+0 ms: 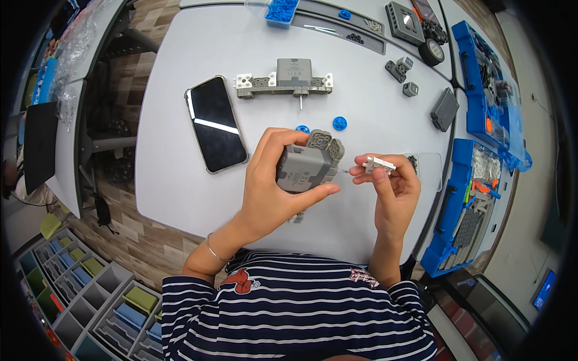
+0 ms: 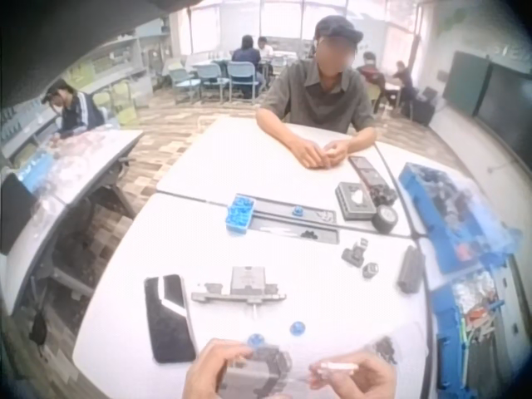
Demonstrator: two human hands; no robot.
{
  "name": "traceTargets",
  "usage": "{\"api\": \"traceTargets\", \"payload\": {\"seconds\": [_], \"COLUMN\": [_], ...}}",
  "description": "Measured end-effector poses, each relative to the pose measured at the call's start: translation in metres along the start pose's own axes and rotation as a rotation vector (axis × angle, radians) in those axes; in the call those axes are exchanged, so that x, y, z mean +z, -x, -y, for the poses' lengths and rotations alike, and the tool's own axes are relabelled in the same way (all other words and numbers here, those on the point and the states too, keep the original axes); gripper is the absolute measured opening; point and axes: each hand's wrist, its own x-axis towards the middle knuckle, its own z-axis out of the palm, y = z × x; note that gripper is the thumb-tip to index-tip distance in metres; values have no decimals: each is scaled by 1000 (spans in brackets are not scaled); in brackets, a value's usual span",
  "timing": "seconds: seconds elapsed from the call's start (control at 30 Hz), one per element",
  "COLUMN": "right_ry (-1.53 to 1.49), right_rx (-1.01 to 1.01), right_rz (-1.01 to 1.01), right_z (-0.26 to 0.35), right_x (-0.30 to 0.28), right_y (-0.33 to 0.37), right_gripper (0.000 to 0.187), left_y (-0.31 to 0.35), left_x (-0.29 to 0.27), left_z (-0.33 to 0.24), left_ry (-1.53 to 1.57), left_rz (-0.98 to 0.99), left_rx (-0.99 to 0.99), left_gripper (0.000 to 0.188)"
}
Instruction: The person assembles small blue plastic pieces and attaches them to a gray mechanical component on a white table. They handle multiple small parts, connect them to the main assembly, and adjust the fit of the components.
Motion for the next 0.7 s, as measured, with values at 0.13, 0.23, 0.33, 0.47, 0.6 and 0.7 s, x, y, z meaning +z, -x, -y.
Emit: {"api": "traceTargets", "payload": {"seconds": [0.13, 0.23, 0.33, 0.47, 0.6, 0.7], "right_ry": [339, 453, 526, 472, 656, 725], "right_rx": [-142, -157, -251, -143, -203, -380], "right_rz": [-137, -122, -130, -183, -105, -109], "right_z": [0, 2, 1, 2, 2, -2], "right_x": [9, 13, 17, 16, 11, 11], "right_y": [1, -2, -6, -3, -7, -16], "right_gripper": [18, 22, 22, 22, 25, 22], "left_y": [-1, 0, -1, -3, -3, -3], "left_x": [8, 11, 11, 12, 16, 17], "left_z": [-3, -6, -7, -5, -2, 0], "left_ry": [-3, -64, -95, -99, -96, -95], "left_rz": [-7, 5, 5, 12, 17, 12], "left_rx": [9, 16, 30, 34, 47, 70], "left_gripper": [64, 60, 57, 57, 58, 58]}}
